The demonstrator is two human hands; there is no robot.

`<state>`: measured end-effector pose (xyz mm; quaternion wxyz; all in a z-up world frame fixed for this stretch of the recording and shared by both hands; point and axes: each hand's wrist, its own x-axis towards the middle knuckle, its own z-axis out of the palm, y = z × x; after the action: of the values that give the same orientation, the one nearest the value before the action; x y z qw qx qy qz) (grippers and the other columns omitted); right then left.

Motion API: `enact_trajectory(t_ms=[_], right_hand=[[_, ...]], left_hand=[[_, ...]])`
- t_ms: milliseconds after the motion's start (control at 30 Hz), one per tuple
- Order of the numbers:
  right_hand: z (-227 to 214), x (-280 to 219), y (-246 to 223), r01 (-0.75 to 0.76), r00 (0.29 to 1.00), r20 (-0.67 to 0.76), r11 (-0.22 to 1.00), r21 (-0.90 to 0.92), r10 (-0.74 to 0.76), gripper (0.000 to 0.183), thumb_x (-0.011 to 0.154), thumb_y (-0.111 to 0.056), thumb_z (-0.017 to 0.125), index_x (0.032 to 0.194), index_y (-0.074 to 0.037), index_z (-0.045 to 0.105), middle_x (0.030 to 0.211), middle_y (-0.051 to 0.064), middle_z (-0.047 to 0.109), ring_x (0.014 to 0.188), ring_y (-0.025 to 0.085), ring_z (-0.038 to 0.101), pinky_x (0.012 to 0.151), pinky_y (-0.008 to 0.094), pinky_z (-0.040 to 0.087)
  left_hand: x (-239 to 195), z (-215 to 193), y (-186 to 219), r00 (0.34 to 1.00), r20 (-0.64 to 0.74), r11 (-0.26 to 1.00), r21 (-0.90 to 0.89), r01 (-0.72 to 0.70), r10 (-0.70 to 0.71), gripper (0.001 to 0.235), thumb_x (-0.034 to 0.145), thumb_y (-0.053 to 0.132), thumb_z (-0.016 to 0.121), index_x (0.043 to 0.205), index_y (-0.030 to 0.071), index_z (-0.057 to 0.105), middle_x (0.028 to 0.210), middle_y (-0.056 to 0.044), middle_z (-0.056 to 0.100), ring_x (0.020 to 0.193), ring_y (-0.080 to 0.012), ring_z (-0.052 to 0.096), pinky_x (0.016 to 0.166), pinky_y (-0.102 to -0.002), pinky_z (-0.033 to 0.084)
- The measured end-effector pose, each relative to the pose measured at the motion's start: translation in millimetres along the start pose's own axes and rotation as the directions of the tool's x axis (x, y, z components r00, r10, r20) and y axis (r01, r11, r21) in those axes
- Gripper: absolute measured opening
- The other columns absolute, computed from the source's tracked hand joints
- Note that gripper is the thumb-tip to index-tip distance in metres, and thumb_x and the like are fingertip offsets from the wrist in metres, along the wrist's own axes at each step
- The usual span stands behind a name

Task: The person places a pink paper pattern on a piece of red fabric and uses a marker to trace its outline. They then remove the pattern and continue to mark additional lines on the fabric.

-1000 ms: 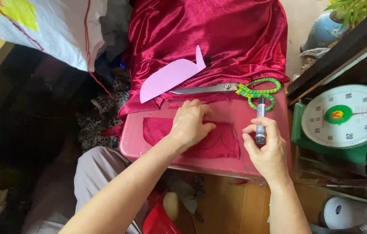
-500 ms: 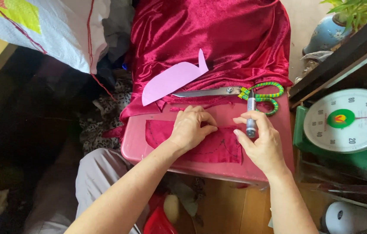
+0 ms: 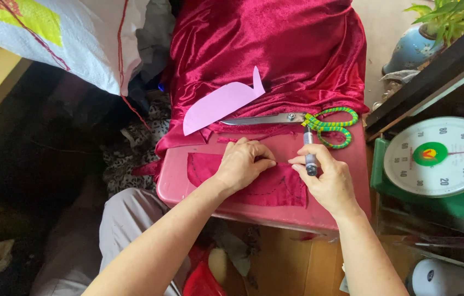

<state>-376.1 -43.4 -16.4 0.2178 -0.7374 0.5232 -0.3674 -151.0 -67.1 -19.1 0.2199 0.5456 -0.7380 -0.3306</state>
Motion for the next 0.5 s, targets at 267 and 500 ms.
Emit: enact_trajectory(t_ms=[267,500], right_hand=[[1.3,-1.4,7.8,0.027,1.000,0.010,1.000,-0.002,-0.026,0.042,0.081,-0.003,0.079,0.116,-0.016,0.059,0.103,0.004,0.080,0.091,0.020,0.076,0.083,0.039,0.061],[2.7,1.1,8.1,0.019,1.000,0.000,0.997,-0.076,-0.019,0.037,0.081,-0.004,0.079,0.112,-0.018,0.063,0.093,0.000,0.079,0.086,0.020,0.076,0.082,0.038,0.061]], left_hand=[[-18.1,-41.6,-13.7,1.000,0.014,0.967,0.253,-0.014,0.011,0.025,0.084,0.035,0.078,0.107,0.026,0.075,0.100,0.002,0.070,0.110,-0.0236,0.061,0.095,-0.041,0.043],[-43.3,-90.8,-52.0,0.996,-0.072,0.952,0.299,0.068,-0.049,0.023,0.085,0.037,0.077,0.105,0.026,0.078,0.106,-0.002,0.070,0.113,-0.0265,0.062,0.098,-0.042,0.046]])
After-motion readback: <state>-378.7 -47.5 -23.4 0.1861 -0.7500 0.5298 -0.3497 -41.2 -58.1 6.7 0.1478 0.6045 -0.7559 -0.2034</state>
